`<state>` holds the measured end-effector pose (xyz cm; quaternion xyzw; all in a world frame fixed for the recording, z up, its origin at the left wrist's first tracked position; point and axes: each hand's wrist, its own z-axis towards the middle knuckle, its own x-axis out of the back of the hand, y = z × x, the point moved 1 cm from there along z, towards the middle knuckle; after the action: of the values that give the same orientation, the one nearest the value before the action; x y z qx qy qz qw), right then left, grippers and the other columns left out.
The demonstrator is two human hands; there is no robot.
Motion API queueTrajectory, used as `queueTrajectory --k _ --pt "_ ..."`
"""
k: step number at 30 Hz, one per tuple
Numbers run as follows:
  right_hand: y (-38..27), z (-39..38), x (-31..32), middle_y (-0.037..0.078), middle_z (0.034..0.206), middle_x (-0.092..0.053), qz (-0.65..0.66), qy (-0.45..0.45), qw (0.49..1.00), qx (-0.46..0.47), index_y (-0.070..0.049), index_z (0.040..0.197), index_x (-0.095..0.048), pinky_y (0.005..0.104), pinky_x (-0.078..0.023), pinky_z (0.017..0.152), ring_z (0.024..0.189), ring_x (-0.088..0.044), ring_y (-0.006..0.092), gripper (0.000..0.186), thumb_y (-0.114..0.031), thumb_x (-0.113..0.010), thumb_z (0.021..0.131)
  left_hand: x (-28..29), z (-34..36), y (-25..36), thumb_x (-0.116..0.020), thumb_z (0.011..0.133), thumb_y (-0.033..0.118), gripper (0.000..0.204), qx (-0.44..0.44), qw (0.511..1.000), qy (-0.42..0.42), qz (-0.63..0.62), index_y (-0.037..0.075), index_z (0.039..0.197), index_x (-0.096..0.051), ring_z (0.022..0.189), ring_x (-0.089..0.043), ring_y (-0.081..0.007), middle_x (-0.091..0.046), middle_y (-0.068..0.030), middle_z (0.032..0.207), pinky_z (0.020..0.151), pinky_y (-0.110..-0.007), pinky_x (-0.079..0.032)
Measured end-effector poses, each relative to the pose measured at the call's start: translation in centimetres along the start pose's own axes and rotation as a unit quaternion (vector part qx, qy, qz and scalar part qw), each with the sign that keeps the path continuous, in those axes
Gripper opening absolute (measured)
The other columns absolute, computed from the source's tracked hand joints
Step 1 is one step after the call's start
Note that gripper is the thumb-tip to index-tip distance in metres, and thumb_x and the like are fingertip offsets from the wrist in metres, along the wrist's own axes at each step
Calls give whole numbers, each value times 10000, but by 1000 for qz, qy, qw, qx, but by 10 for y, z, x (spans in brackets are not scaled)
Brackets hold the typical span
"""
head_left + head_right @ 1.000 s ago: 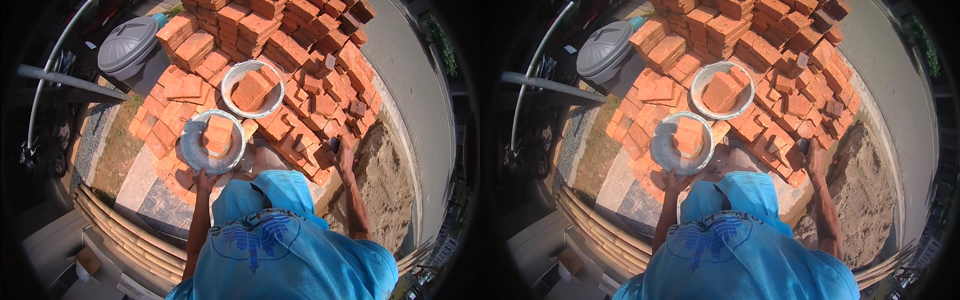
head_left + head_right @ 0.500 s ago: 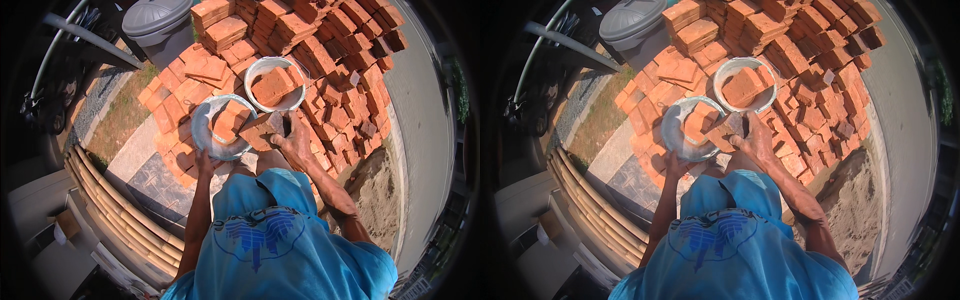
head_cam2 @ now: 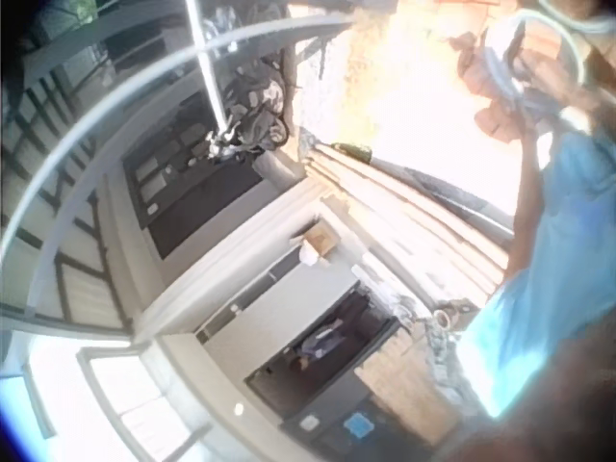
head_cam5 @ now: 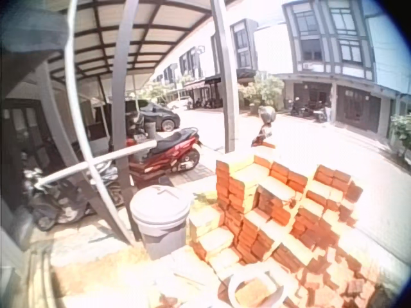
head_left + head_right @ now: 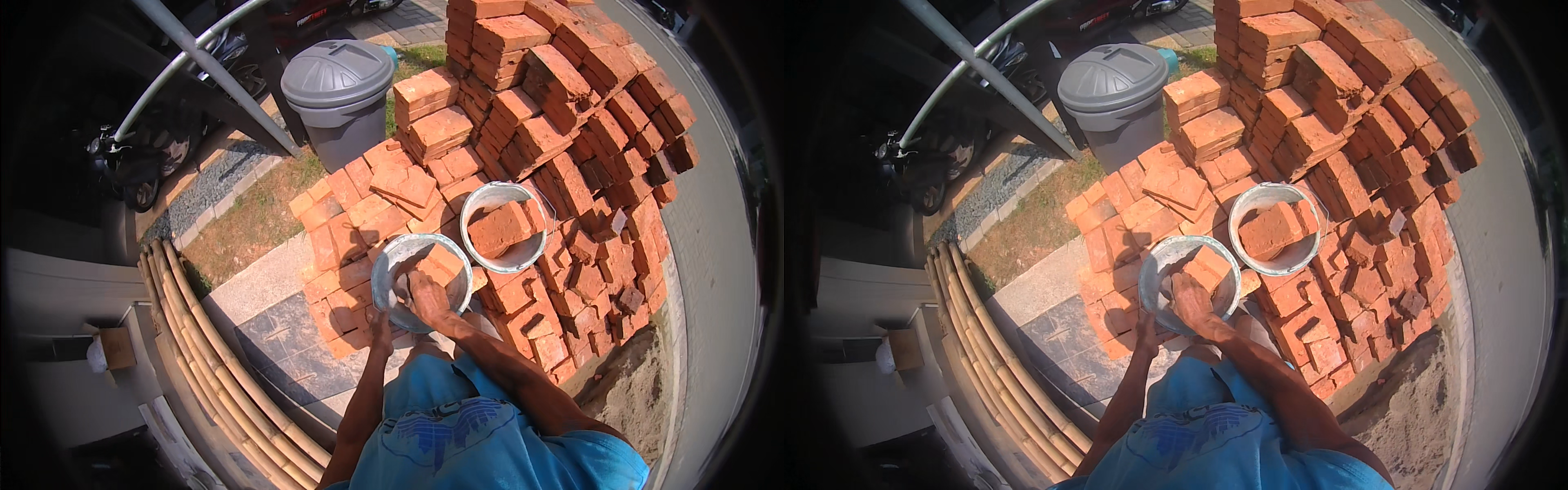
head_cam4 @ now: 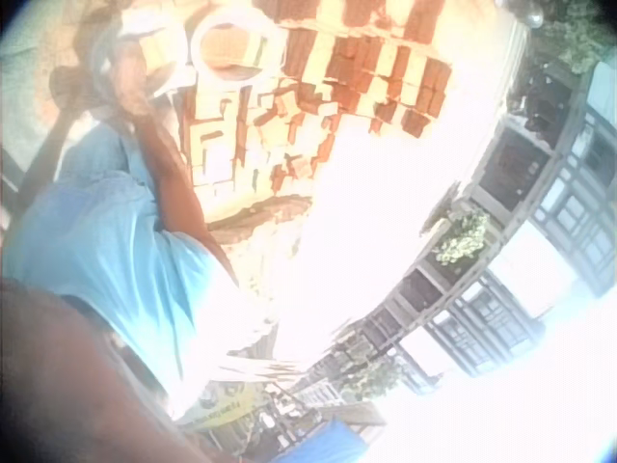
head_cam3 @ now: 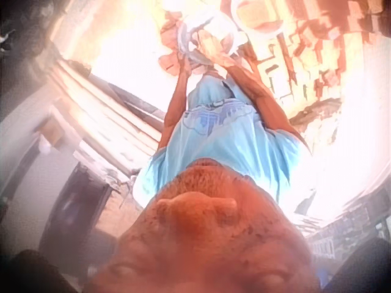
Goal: The person picks up bricks from a large stack and places them into two plastic buckets on the ground.
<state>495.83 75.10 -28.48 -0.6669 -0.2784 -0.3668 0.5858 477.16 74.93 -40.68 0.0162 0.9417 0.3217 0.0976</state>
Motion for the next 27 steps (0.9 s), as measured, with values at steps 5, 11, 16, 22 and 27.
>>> queueTrajectory --k 5,11,16,22,27 --pt "24 18 -8 203 1094 -543 -167 -50 984 40 10 1158 -482 430 -547 807 1041 -583 368 564 -141 -757 689 -19 -14 22 -518 971 356 440 42 999 20 -3 109 1333 -473 998 -645 -312 -543 -147 1255 802 -486 -585" --pt "0 30 12 188 1057 -540 -103 -113 988 27 -2 1150 -481 391 -549 809 1031 -572 349 551 -179 -763 711 -2 8 1 -536 925 279 417 17 1000 20 -10 36 1262 -502 985 -662 -394 -605 -204 1158 776 -525 -604" --pt "-10 3 -7 208 1109 -515 -71 -64 991 92 -8 1332 -438 440 -554 777 1066 -561 384 757 -160 -757 663 -17 -17 29 -516 957 285 408 8 1000 -6 10 57 1294 -494 960 -668 -315 -608 -156 1142 771 -487 -603" --pt "6 12 -8 203 1098 -515 -95 -63 993 11 -20 1346 -442 441 -520 859 1044 -564 384 771 -172 -780 671 -16 -31 27 -541 952 295 420 2 999 34 -23 43 1287 -529 1039 -608 -245 -582 -107 1167 913 -406 -528" --pt "10 21 22 212 1177 -514 -56 -132 989 -33 -87 1455 -332 436 -505 905 1088 -561 393 887 -190 -786 701 -2 2 2 -528 967 314 525 -80 994 6 73 2 1381 -446 1056 -609 -223 -571 -153 1267 858 -340 -525"
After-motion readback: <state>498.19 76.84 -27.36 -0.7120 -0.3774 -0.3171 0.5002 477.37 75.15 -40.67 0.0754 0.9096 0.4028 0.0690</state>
